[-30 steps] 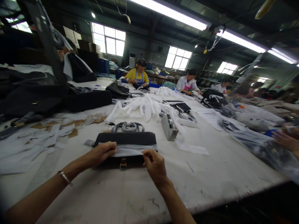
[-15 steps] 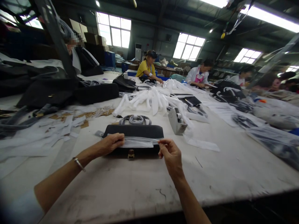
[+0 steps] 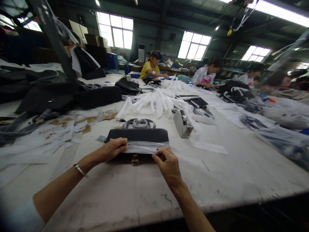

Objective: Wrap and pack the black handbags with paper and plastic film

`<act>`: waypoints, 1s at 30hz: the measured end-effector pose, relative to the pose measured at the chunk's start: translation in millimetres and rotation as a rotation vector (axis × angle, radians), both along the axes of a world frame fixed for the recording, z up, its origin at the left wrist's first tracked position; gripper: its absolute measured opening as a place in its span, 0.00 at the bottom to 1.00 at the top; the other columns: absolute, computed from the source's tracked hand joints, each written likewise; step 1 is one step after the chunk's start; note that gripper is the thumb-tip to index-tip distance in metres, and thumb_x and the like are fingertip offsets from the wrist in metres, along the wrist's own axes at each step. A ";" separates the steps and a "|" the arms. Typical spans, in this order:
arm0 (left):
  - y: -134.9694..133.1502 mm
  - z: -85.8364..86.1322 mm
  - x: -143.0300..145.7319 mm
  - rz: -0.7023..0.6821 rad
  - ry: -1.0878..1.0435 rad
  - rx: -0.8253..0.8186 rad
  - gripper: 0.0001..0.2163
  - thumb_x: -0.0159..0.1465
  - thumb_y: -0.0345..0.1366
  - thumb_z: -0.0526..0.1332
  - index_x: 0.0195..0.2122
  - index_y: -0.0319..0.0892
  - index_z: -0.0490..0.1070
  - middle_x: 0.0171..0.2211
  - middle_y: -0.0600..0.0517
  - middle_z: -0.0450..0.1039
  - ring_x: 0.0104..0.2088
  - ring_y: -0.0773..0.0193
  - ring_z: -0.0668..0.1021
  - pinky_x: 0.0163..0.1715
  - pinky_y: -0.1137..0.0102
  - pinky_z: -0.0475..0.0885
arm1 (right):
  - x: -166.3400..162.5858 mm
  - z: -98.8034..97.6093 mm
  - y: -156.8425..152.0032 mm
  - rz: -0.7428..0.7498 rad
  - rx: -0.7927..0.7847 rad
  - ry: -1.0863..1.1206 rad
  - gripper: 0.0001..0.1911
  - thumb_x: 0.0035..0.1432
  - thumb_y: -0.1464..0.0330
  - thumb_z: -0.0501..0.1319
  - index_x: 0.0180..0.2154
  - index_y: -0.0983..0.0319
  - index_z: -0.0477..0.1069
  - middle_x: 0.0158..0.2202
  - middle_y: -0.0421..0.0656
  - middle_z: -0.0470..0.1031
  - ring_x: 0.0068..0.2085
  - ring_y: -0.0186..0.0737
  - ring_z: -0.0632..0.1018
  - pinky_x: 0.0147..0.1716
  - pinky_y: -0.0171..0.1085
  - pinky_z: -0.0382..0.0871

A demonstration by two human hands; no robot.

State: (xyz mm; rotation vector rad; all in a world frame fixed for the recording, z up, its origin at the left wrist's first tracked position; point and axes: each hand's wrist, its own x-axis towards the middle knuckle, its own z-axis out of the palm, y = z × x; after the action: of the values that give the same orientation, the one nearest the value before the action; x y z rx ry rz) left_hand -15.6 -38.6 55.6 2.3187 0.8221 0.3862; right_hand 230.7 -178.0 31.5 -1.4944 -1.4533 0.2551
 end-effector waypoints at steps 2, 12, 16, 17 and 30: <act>0.4 -0.1 0.1 0.000 0.003 0.001 0.09 0.65 0.38 0.52 0.28 0.43 0.59 0.28 0.54 0.63 0.30 0.63 0.68 0.34 0.69 0.60 | -2.8 1.2 -0.1 0.016 0.010 -0.003 0.08 0.57 0.63 0.66 0.29 0.59 0.73 0.33 0.42 0.72 0.27 0.35 0.71 0.27 0.35 0.68; -0.8 -0.4 0.1 0.006 0.009 -0.008 0.09 0.65 0.38 0.52 0.28 0.43 0.60 0.29 0.54 0.63 0.31 0.63 0.68 0.34 0.69 0.61 | -11.8 14.1 0.6 0.055 0.020 0.059 0.10 0.57 0.61 0.65 0.28 0.60 0.75 0.29 0.42 0.73 0.24 0.34 0.70 0.21 0.34 0.66; -1.0 -1.3 0.0 0.017 0.005 0.002 0.09 0.65 0.38 0.52 0.28 0.43 0.61 0.28 0.54 0.64 0.31 0.63 0.68 0.34 0.69 0.61 | -14.3 19.2 3.8 0.137 -0.327 0.501 0.18 0.54 0.54 0.66 0.38 0.62 0.75 0.16 0.35 0.68 0.15 0.32 0.67 0.13 0.31 0.62; -1.0 -1.3 0.1 0.018 0.007 0.004 0.09 0.65 0.38 0.52 0.28 0.43 0.61 0.28 0.54 0.64 0.31 0.63 0.68 0.34 0.70 0.61 | -15.1 20.3 5.0 0.162 -0.377 0.569 0.21 0.52 0.54 0.67 0.40 0.63 0.75 0.16 0.35 0.69 0.15 0.33 0.69 0.14 0.31 0.65; 1.9 -5.6 0.5 0.057 -0.014 -0.004 0.07 0.65 0.37 0.55 0.29 0.43 0.62 0.27 0.56 0.66 0.30 0.64 0.69 0.33 0.71 0.61 | -23.7 26.1 24.4 -0.127 -0.111 0.284 0.19 0.57 0.52 0.63 0.35 0.60 0.79 0.23 0.39 0.77 0.15 0.31 0.68 0.14 0.30 0.62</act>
State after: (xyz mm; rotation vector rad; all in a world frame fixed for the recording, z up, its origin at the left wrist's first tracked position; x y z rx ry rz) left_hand -15.1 -36.7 50.1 2.2905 0.8823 0.4245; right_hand 207.0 -153.6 57.6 -1.5627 -1.1299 0.4570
